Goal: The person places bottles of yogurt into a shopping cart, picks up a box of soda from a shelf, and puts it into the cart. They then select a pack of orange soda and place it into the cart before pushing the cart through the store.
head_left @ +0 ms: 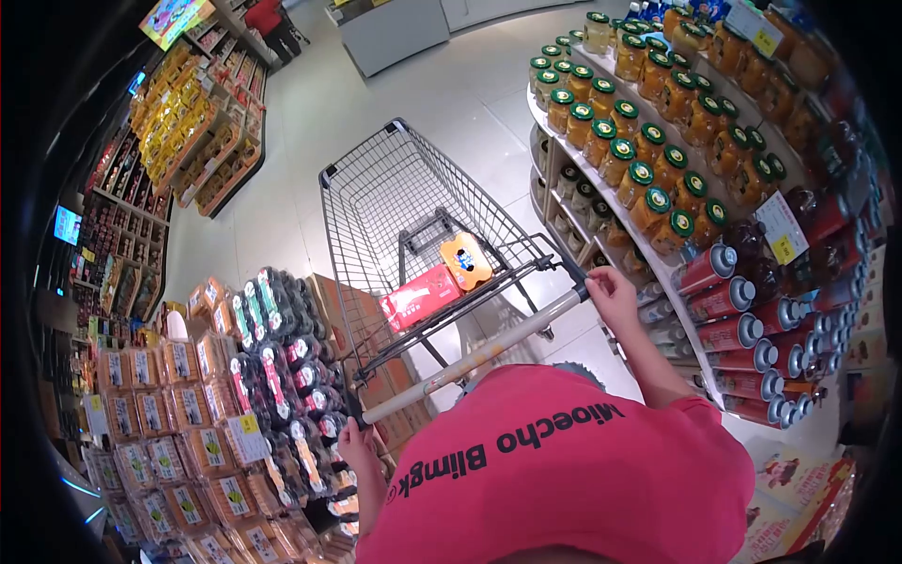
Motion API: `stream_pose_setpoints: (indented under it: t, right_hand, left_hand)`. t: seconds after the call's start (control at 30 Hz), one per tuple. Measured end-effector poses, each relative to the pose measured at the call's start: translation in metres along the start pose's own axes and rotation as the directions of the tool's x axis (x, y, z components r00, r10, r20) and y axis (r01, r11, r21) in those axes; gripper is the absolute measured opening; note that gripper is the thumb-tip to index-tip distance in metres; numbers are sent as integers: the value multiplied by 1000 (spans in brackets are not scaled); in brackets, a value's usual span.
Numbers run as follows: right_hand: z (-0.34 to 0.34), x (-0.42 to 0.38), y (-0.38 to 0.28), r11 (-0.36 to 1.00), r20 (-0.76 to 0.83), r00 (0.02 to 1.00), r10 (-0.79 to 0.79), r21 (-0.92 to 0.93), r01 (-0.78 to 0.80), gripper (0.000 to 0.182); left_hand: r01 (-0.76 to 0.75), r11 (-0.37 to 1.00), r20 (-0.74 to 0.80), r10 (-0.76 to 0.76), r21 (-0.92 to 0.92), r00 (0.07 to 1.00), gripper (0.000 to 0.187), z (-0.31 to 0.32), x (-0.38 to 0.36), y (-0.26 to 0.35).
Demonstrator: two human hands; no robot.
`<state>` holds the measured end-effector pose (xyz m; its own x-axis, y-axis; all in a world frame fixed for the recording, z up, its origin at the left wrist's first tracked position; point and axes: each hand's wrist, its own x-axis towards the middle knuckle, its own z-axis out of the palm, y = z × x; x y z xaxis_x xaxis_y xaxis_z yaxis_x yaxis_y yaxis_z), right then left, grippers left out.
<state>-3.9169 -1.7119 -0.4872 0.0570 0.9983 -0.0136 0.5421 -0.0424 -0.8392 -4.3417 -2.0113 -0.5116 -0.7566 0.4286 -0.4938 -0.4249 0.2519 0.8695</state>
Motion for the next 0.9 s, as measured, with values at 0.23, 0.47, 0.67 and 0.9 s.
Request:
stream_pose_setpoints:
  t: [0.23, 0.47, 0.67, 0.9]
  right_hand:
    - [58, 36, 12, 995, -156, 987, -29, 92, 44, 12]
    - [95, 65, -8, 986, -174, 979, 106, 146, -81, 10]
    - [120, 104, 11, 981, -173, 980, 96, 184, -64, 12]
    - [147, 175, -30, 978, -213, 974, -71, -208, 26, 20]
  left_hand:
    - [63, 995, 18, -64, 78, 998, 24, 28, 85, 26]
    - [60, 997, 176, -70, 57, 982, 22, 54, 178, 44]
    - [57, 997, 303, -69, 47, 950, 20, 100, 245, 69]
    - [18, 998, 272, -1, -61, 962, 19, 167, 325, 76]
